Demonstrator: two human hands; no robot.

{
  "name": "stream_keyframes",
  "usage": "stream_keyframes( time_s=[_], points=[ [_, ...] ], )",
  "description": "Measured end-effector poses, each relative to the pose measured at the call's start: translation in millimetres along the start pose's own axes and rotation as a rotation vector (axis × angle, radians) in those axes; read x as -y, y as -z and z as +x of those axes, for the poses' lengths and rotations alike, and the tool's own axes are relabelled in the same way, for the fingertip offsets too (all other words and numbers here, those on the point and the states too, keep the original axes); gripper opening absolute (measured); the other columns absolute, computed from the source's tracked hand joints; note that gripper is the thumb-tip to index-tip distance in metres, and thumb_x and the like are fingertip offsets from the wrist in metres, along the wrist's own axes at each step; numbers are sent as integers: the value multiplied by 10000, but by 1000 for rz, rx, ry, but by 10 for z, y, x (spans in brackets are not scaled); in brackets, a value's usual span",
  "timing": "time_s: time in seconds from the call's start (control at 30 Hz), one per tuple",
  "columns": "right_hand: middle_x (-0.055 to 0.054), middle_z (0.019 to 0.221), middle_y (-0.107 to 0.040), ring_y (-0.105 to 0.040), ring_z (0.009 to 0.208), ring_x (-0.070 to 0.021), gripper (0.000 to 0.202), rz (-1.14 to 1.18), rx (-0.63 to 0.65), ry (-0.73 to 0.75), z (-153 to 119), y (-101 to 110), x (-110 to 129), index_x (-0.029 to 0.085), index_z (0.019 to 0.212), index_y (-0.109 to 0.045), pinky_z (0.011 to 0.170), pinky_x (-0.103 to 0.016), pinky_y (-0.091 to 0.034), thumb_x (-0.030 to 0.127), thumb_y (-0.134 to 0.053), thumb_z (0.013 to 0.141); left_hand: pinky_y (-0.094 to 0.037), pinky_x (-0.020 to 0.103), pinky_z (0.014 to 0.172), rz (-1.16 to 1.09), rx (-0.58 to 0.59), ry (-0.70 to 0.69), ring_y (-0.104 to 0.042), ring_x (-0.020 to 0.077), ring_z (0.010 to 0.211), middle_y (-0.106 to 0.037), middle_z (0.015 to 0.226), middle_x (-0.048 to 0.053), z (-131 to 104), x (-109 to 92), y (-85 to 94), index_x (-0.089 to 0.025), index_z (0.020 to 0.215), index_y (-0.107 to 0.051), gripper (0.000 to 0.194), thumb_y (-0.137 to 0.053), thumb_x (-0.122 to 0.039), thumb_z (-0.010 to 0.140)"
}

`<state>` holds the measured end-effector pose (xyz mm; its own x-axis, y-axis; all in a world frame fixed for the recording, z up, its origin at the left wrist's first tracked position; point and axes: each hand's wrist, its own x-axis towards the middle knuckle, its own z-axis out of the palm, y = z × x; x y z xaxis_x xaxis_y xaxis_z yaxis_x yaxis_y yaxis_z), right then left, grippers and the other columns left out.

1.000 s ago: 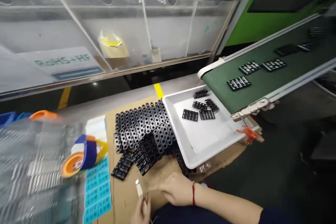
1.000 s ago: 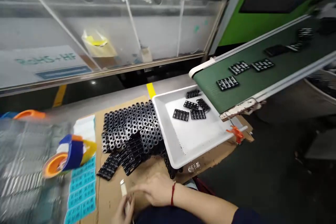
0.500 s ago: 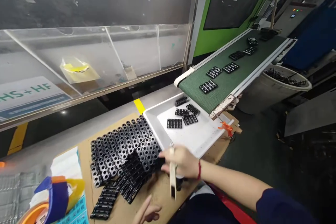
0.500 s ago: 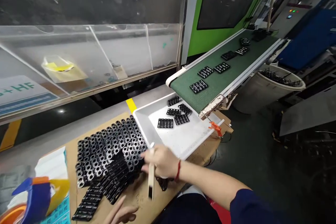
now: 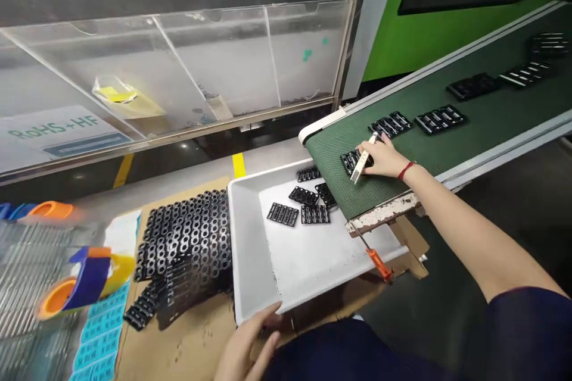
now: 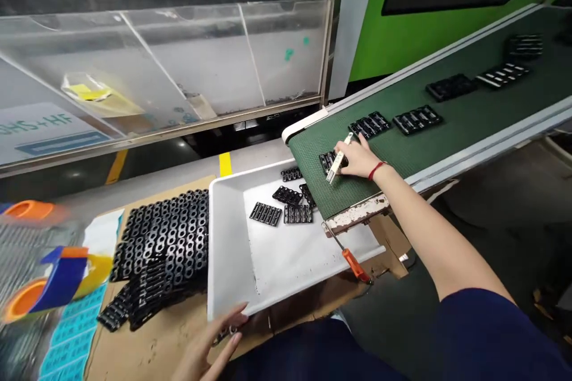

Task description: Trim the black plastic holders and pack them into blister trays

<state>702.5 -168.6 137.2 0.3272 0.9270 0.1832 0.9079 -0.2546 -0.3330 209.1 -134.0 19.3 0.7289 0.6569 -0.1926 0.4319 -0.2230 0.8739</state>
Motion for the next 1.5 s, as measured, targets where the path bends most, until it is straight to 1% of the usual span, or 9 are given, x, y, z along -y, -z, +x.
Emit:
stream_keyframes(
  time_s=[0.13, 0.27, 0.4, 0.57, 0.7, 1.1, 1.2, 1.33, 1.5],
  points=[
    [-113, 1039, -711, -666, 1051, -331, 409, 144, -11, 210, -341, -202, 688, 203, 1059, -587, 1067, -589, -439, 430, -753, 763, -456, 532, 1135, -110, -36, -14, -591, 337, 1326, -622, 1438, 122, 218, -396, -135, -308, 1452, -520, 635, -697, -488, 870],
    [-115, 1165, -725, -704, 1047, -321, 577, 392, -8, 526, -1004, -543, 1636, 246, 1139, -483, 1099, -620, -445, 412, -848, 724, -298, 585, 1229, -426, -72, -223, -308, 375, 1529, -212, 1695, 165, 337, -778, -237, -346, 1585, -197, 1183, -878, -579, 646],
    [-166, 1261, -699, -692, 1154, -317, 547, 588, 56, 523, -1404, -679, 2103, 257, 1142, -395, 1106, -618, -449, 452, -794, 824, -319, 532, 1224, -588, -92, -374, -383, 337, 1493, -436, 1571, 132, 245, -892, -202, -327, 1393, -462, 791, -829, -558, 732],
    [-115, 1225, -731, -697, 1156, -313, 462, 728, 7, 375, -1522, -558, 2193, 295, 970, -389, 1121, -590, -449, 426, -811, 835, -431, 431, 1138, -461, -155, -343, -581, 285, 1303, -619, 1367, 95, -3, -851, 40, -300, 1334, -526, 661, -831, -452, 769],
    [-37, 1061, -771, -722, 1014, -245, 335, 918, -43, 160, -1568, -506, 2371, 284, 839, -383, 922, -446, -581, 355, -693, 945, -530, 350, 973, -216, -103, -321, -692, 251, 1088, -706, 1194, 73, -149, -850, 201, -275, 1316, -535, 685, -868, -389, 728],
    [33, 752, -600, -506, 618, -114, 371, 1324, 168, -162, -1554, -770, 2779, 252, 747, -407, 525, -222, -461, 333, -740, 886, -550, 365, 920, -124, 71, -234, -700, 284, 1070, -721, 1203, 89, -221, -855, 259, -238, 1280, -555, 695, -874, -434, 694],
    [26, 796, -643, -568, 664, -125, 405, 1258, 104, -177, -1518, -779, 2786, 251, 746, -406, 616, -257, -529, 374, -773, 864, -556, 376, 903, -368, 31, -210, -690, 288, 1039, -706, 1146, 82, -219, -791, 230, -237, 1210, -616, 591, -853, -415, 699],
    [-16, 945, -725, -658, 806, -174, 389, 1184, -66, -171, -1522, -772, 2753, 259, 756, -411, 766, -342, -591, 413, -738, 901, -563, 440, 967, -1241, 19, 8, -701, 289, 1053, -731, 1063, 65, -225, -716, 166, -249, 1206, -640, 522, -643, -605, 823],
    [-25, 954, -731, -654, 733, -162, 382, 1382, 14, -81, -1640, -837, 2781, 267, 778, -401, 702, -335, -617, 350, -755, 895, -494, 411, 1115, -1709, -39, 210, -711, 210, 1022, -760, 1022, 34, -118, -773, 121, -206, 1036, -728, 396, -653, -527, 817]
  ],
)
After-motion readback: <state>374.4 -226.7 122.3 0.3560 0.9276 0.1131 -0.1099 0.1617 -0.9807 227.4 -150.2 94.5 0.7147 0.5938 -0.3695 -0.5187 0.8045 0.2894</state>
